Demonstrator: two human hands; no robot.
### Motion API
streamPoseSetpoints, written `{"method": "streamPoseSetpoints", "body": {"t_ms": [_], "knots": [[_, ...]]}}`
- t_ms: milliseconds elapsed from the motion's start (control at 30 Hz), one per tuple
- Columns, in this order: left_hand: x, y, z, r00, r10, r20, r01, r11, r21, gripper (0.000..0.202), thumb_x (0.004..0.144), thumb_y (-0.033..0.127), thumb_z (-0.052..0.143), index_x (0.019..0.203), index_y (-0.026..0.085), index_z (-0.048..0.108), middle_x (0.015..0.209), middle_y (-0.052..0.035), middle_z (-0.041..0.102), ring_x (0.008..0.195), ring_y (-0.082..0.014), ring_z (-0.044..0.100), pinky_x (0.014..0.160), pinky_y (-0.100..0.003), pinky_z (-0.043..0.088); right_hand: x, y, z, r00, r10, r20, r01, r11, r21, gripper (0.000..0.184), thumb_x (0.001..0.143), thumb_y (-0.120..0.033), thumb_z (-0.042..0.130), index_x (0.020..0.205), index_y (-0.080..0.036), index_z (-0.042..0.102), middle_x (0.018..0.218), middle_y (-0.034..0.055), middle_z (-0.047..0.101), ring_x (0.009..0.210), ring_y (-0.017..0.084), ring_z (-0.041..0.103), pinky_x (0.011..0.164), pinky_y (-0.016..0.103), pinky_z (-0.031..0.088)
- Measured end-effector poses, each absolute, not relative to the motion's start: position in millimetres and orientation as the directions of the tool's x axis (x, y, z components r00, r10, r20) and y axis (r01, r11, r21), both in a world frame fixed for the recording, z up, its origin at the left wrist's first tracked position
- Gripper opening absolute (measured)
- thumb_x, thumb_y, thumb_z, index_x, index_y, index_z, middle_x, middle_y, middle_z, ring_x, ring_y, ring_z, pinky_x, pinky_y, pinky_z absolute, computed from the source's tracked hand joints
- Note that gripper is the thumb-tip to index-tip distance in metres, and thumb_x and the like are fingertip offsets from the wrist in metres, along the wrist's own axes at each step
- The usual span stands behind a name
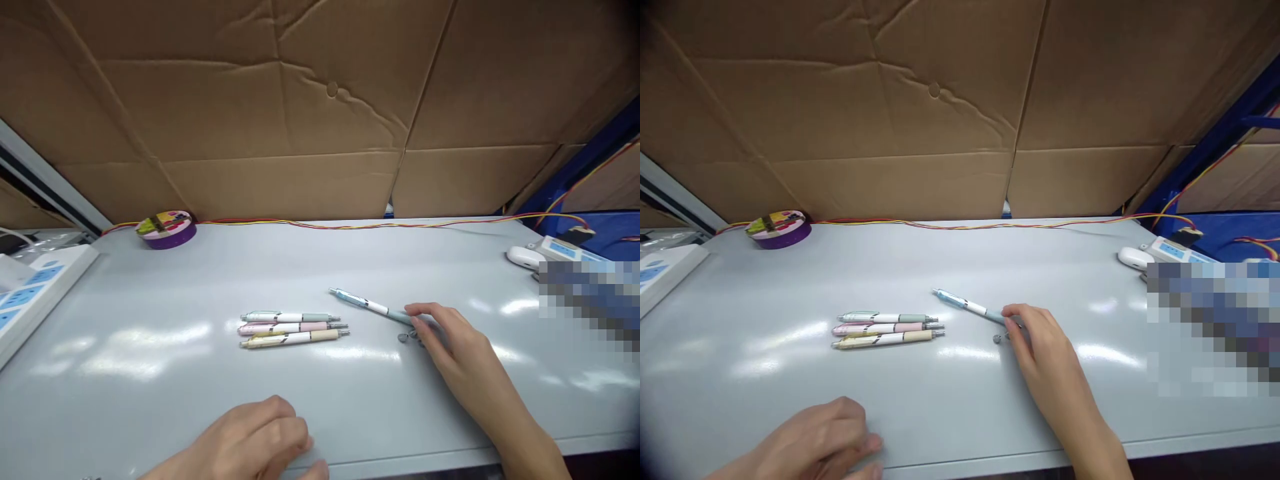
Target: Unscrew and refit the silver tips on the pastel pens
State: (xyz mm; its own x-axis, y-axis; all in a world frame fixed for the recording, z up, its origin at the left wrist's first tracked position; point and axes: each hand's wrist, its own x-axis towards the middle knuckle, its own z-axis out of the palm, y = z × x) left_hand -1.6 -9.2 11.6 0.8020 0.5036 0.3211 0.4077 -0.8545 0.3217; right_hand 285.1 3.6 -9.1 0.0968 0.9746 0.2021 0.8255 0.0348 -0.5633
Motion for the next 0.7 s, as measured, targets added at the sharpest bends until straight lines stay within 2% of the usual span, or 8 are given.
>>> {"method": "streamPoseSetpoints", "body": {"t_ms": [100, 200, 300, 367, 467, 600, 700], "knots": [[-2.4, -8.5, 11.5, 0.827, 0.431, 0.362, 0.366, -0.900, 0.236, 0.022, 0.091, 0.011, 0.041, 0.082, 0.022, 0.056, 0.065, 0.0020, 0.052, 0.050, -0.0101, 0.046, 0.046, -0.018, 0.042, 284.6, 1.8, -9.0, 0.086, 0.962, 0.259, 0.828, 0.075, -0.556, 0.024, 0.091, -0.040, 0.038, 0.096, -0.026, 0.055, 0.099, 0.0043, 0.061, 0.096, 0.023, 0.055, 0.078, 0.037, 0.046], [-4.3, -7.6, 12.4, 0.853, 0.354, 0.383, 0.319, -0.935, 0.155, 0.024, 0.082, 0.002, 0.048, 0.090, 0.022, 0.059, 0.069, -0.0005, 0.055, 0.055, -0.0132, 0.048, 0.047, -0.022, 0.042, 285.1, -0.7, -10.8, 0.028, 0.936, 0.350, 0.866, 0.152, -0.477, 0.022, 0.090, -0.040, 0.042, 0.094, -0.025, 0.057, 0.095, 0.0041, 0.062, 0.091, 0.024, 0.054, 0.074, 0.036, 0.047], [-6.5, -8.0, 11.2, 0.859, 0.331, 0.390, 0.301, -0.944, 0.137, 0.024, 0.077, 0.005, 0.057, 0.093, 0.023, 0.060, 0.071, -0.0011, 0.055, 0.056, -0.0144, 0.047, 0.045, -0.022, 0.041, 285.9, -1.9, -14.2, -0.055, 0.924, 0.378, 0.891, 0.216, -0.399, 0.021, 0.088, -0.040, 0.045, 0.093, -0.025, 0.060, 0.091, 0.0042, 0.063, 0.083, 0.024, 0.053, 0.073, 0.039, 0.046], [-7.2, -9.6, 8.5, 0.836, 0.358, 0.417, 0.318, -0.934, 0.164, 0.024, 0.078, 0.011, 0.061, 0.096, 0.027, 0.059, 0.073, 0.0003, 0.054, 0.056, -0.0133, 0.046, 0.043, -0.020, 0.039, 286.5, -1.9, -17.0, -0.075, 0.936, 0.345, 0.888, 0.220, -0.404, 0.021, 0.089, -0.040, 0.046, 0.091, -0.025, 0.061, 0.087, 0.0037, 0.064, 0.080, 0.023, 0.053, 0.072, 0.039, 0.047], [-6.6, -13.4, 5.5, 0.793, 0.426, 0.437, 0.383, -0.905, 0.187, 0.015, 0.084, 0.017, 0.059, 0.092, 0.029, 0.057, 0.069, 0.0033, 0.052, 0.052, -0.0111, 0.045, 0.041, -0.018, 0.036, 287.7, -1.1, -20.7, -0.080, 0.947, 0.312, 0.881, 0.213, -0.422, 0.020, 0.088, -0.038, 0.047, 0.089, -0.025, 0.062, 0.086, 0.0031, 0.065, 0.081, 0.023, 0.053, 0.072, 0.039, 0.047], [-6.0, -14.4, 5.8, 0.809, 0.395, 0.435, 0.398, -0.913, 0.088, 0.014, 0.087, 0.015, 0.051, 0.091, 0.027, 0.057, 0.072, 0.0026, 0.057, 0.048, -0.0104, 0.045, 0.043, -0.020, 0.037, 287.6, -1.2, -21.0, -0.118, 0.948, 0.295, 0.871, 0.241, -0.428, 0.017, 0.088, -0.036, 0.050, 0.089, -0.025, 0.062, 0.086, 0.0037, 0.065, 0.083, 0.024, 0.053, 0.074, 0.041, 0.046], [-9.9, -5.9, 5.4, 0.791, 0.410, 0.455, 0.461, -0.887, -0.002, 0.024, 0.087, 0.006, 0.043, 0.097, 0.024, 0.057, 0.083, -0.0008, 0.061, 0.060, -0.0126, 0.054, 0.059, -0.022, 0.046, 284.5, -3.2, -17.1, -0.103, 0.947, 0.305, 0.862, 0.238, -0.448, 0.015, 0.088, -0.033, 0.049, 0.088, -0.025, 0.061, 0.085, 0.0038, 0.064, 0.084, 0.024, 0.053, 0.075, 0.041, 0.045]]}}
